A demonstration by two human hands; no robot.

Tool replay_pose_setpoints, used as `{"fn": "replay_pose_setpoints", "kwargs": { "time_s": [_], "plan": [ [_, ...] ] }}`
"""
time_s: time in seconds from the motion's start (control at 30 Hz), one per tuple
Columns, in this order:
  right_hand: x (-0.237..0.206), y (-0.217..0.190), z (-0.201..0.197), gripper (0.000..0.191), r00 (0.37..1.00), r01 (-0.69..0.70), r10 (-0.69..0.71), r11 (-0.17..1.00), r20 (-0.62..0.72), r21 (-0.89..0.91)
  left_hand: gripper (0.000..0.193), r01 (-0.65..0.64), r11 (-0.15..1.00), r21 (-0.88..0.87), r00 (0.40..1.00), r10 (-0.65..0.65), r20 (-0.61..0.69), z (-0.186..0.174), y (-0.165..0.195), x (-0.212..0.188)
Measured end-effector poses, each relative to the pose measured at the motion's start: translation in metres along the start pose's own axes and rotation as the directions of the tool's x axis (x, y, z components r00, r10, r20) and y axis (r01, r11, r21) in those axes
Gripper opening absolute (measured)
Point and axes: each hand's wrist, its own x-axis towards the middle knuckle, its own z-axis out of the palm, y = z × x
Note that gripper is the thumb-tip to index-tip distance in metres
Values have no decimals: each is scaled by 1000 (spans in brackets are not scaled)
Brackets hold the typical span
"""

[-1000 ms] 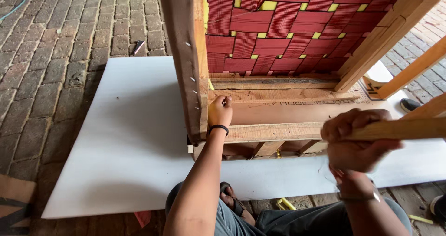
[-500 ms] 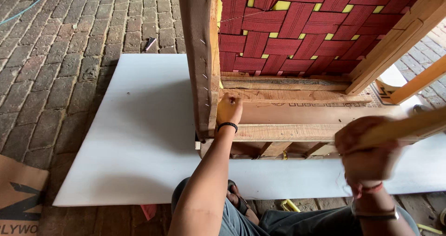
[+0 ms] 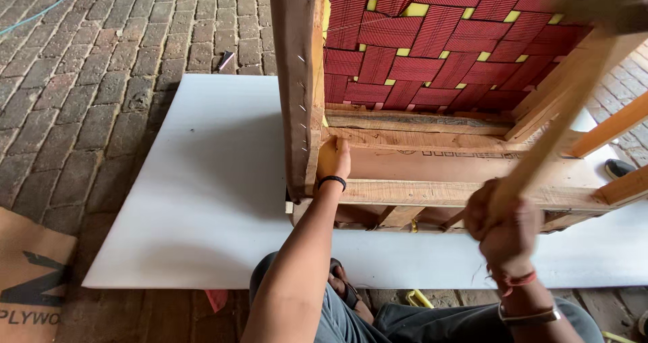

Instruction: The person sits on the floor with an inverted wooden chair frame over their lap and hammers nails along the rail to secure the red webbing upholstery. They then stand, place the hammer on a workbench, and pick up nails from the bench near a nail gun case.

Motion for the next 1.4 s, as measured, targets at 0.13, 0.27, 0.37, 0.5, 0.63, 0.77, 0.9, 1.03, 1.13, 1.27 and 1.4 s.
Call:
{"fn": "replay_pose_setpoints", "kwargs": {
  "time_s": [0.13,0.27,0.37,0.5,0.63,0.77,0.9,1.03,1.13,1.27,1.4],
  "plan": [
    [29,-2,9,55,975,219,-220,942,-23,256,36,-28,999,-20,999,28,-33,1,-4,5],
    [12,71,22,53,524,-849,836,498,-162,-178,36,-98,993,-65,994,95,-53,3,-8,5],
    [-17,81,-1,53,496,-864,840,502,-219,-33,35,-95,985,-146,995,88,-54,1,-2,0],
    [-31,12,-25,57,911,-408,408,913,-67,9,34,-14,999,-42,999,13,-31,-2,11,-9],
    [7,-51,-28,56,959,282,-280,948,-32,147,31,-14,999,-43,999,12,-46,-2,3,-5],
    [25,19,11,49,996,-87,87,995,5,39,26,-71,988,-138,997,72,0,7,-32,11],
    [-5,90,17,52,409,-912,886,387,-220,-137,18,-243,897,-368,970,218,-109,23,-55,22],
    [-32,56,0,55,726,-686,674,722,-136,-87,19,-144,926,-350,988,155,3,21,-50,17],
    [-20,4,-7,62,985,-169,166,984,-56,-51,21,-77,997,-19,993,78,89,18,-40,10],
    [14,1,0,61,917,398,-392,900,-67,179,21,-121,958,-258,992,123,-8,24,-36,11],
    [4,75,20,50,784,-620,595,733,-179,-279,24,-88,959,-271,994,103,41,27,-48,14]
  ]
}}
